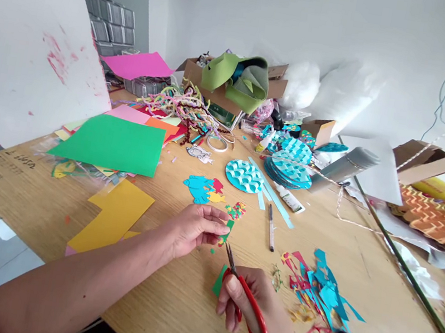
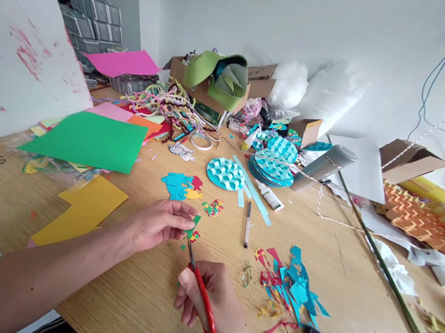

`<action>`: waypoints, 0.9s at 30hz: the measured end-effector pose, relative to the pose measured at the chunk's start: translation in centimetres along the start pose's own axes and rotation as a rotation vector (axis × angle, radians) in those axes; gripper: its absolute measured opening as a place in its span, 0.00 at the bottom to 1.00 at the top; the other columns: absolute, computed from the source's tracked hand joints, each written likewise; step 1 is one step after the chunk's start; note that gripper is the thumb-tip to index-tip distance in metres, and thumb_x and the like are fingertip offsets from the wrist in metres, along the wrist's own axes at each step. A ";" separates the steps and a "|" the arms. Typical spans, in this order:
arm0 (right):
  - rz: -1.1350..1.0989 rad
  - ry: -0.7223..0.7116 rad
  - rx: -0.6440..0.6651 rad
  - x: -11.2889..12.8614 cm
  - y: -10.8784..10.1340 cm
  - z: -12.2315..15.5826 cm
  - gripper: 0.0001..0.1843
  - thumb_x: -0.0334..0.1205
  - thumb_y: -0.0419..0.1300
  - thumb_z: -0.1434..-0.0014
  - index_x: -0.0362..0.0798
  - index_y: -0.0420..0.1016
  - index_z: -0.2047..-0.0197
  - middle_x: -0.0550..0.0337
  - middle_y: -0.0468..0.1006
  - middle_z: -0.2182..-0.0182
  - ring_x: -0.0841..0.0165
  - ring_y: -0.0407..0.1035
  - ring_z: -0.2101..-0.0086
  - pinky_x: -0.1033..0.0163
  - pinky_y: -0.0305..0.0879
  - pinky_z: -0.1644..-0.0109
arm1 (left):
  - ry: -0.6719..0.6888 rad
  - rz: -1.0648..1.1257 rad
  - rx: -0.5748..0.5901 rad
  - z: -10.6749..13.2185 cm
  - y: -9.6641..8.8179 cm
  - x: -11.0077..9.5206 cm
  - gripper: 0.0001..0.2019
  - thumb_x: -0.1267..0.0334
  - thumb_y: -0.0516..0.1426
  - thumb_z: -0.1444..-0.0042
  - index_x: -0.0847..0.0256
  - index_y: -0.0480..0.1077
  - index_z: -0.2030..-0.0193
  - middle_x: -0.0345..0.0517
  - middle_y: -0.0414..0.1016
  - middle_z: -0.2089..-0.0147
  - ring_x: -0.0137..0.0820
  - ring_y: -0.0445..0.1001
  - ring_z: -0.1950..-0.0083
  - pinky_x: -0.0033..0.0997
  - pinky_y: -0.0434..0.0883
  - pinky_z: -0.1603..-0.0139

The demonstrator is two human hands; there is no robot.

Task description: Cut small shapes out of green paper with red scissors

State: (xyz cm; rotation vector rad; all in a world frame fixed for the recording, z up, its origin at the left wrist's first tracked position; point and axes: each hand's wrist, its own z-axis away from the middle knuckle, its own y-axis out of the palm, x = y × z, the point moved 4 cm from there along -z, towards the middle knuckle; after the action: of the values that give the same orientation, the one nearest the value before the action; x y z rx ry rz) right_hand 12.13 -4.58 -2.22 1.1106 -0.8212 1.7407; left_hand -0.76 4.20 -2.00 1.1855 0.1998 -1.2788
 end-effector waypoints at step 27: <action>0.059 0.117 -0.181 -0.4 -0.7 -0.4 0.34 0.69 0.56 0.50 0.42 0.69 0.80 0.61 0.69 0.89 0.76 0.63 0.88 0.73 0.57 0.84 | 0.132 0.071 -0.005 0.5 0.5 0.3 0.16 0.68 0.68 0.66 0.65 0.66 0.72 0.39 0.73 0.75 0.25 0.72 0.74 0.28 0.68 0.66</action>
State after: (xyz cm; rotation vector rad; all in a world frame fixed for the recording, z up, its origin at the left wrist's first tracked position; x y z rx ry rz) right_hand 12.74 -4.11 -2.64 0.8647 -0.9266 1.7249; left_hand -0.45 3.56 -1.72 1.2630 0.2554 -1.1390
